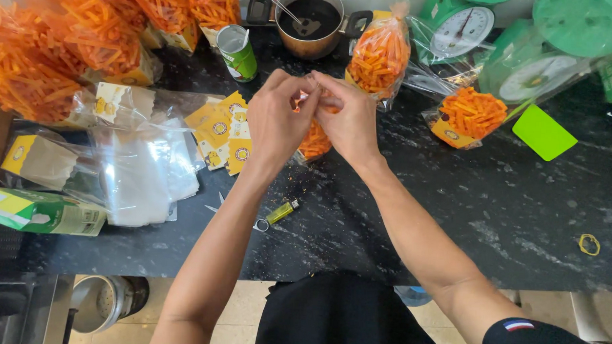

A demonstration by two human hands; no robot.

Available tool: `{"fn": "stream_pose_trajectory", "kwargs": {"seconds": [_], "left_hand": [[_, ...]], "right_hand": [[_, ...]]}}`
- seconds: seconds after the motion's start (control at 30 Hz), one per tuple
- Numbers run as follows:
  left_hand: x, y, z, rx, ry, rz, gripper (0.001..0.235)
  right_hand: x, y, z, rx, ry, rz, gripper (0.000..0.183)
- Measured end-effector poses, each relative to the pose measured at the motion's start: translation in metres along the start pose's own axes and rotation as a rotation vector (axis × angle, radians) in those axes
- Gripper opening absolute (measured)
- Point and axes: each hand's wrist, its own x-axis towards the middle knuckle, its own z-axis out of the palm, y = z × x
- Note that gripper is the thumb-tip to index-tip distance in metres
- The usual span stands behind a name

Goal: The person fills clear plastic bags with shredded orange food items and secures each bag with a rubber band. The person repeatedly picks up bags, twists the tops, and applies rubber bands to seal them, placing the finished bags on the counter.

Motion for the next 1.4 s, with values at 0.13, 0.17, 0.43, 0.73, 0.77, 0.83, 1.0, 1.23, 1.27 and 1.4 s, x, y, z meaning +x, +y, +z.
{"fn": "stream_pose_trajectory", "kwargs": {"seconds": [0.13,0.17,0.43,0.73,0.77,0.83,1.0,1.23,1.27,1.4], "left_hand": [[-0.001,-0.008,0.004,0.109,-0.036,-0.055,0.014],[0.001,-0.015,0.003,-0.153,-0.166,-0.310,0.015],[0.021,-0.055,-0.001,-1.276,-0.413,-1.103,0.026],[0.089,-0.110,0.004,-0.870,-0.147,-0.757,0.037],[0.106,-0.128,0.003,-0.832,-0.047,-0.746,0.039],[0.141,-0.163,0.004,-0.705,0.145,-0.709,0.046],[0.219,-0.244,0.009,0.009,0.559,-0.482,0.077],[0.263,-0.305,0.034,0.210,0.619,-0.399,0.028],[0.266,-0.310,0.034,0.188,0.627,-0.342,0.021],[0.277,-0.327,0.028,0.011,0.620,-0.119,0.028]], "right_hand": [[-0.003,-0.006,0.001,-0.181,0.008,-0.161,0.050],[-0.003,-0.006,-0.001,-0.223,-0.005,-0.172,0.049],[0.015,0.016,-0.006,0.387,0.047,0.314,0.022],[0.052,0.038,-0.027,0.043,0.016,-0.061,0.017],[0.055,0.040,-0.029,0.014,0.007,-0.032,0.021],[0.058,0.040,-0.036,-0.053,-0.005,0.024,0.028],[0.053,0.030,-0.039,0.054,0.103,0.018,0.045],[0.040,0.031,-0.046,0.009,0.102,0.027,0.035],[0.038,0.033,-0.047,0.005,0.103,0.058,0.033],[0.034,0.040,-0.055,0.007,0.101,0.127,0.024]]}}
